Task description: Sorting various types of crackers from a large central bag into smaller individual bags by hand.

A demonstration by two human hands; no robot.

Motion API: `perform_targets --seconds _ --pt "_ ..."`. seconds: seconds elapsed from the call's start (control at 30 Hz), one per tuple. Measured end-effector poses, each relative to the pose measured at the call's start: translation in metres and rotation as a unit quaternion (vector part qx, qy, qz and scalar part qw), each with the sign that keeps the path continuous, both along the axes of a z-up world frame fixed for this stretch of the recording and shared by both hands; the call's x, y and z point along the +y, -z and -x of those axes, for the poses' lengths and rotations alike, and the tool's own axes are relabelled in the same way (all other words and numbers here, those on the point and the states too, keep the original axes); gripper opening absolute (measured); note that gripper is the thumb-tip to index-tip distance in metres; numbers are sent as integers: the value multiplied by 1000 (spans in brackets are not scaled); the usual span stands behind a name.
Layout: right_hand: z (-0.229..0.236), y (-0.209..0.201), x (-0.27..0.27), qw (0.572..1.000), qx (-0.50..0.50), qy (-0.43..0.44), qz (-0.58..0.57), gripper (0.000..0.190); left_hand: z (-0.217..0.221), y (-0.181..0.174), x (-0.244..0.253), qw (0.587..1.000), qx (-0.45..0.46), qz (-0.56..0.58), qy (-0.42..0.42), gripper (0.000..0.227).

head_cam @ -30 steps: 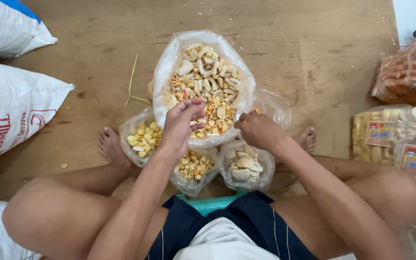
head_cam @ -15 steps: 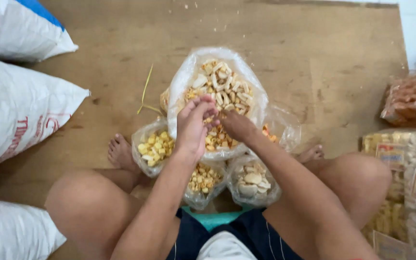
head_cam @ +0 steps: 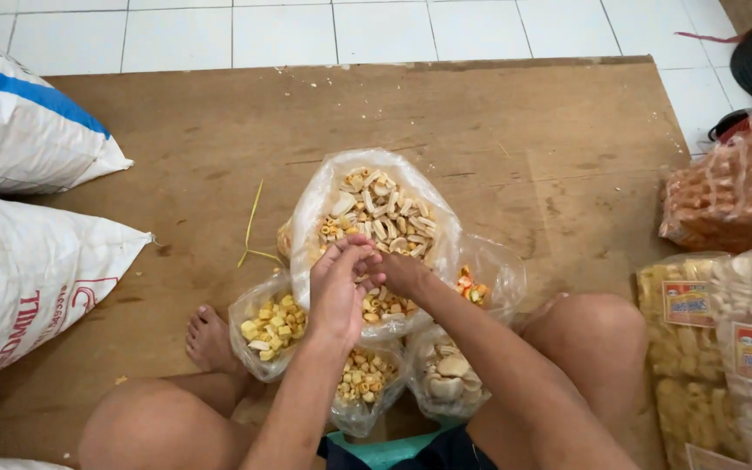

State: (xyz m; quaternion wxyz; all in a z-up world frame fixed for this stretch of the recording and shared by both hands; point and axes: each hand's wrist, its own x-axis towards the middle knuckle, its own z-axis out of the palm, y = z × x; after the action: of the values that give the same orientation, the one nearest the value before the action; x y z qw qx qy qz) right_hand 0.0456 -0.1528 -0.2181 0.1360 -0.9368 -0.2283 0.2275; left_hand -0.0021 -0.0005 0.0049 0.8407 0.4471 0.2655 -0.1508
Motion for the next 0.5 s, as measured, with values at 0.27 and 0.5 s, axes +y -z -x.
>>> perform_targets --seconds 0.27,0.5 --pt "2 -30 11 997 59 55 -14 29 -1 0 -1 1000 1 -2 0 16" --pt "-3 -19 8 998 46 39 -7 26 -1 4 -4 1000 -3 -2 5 17"
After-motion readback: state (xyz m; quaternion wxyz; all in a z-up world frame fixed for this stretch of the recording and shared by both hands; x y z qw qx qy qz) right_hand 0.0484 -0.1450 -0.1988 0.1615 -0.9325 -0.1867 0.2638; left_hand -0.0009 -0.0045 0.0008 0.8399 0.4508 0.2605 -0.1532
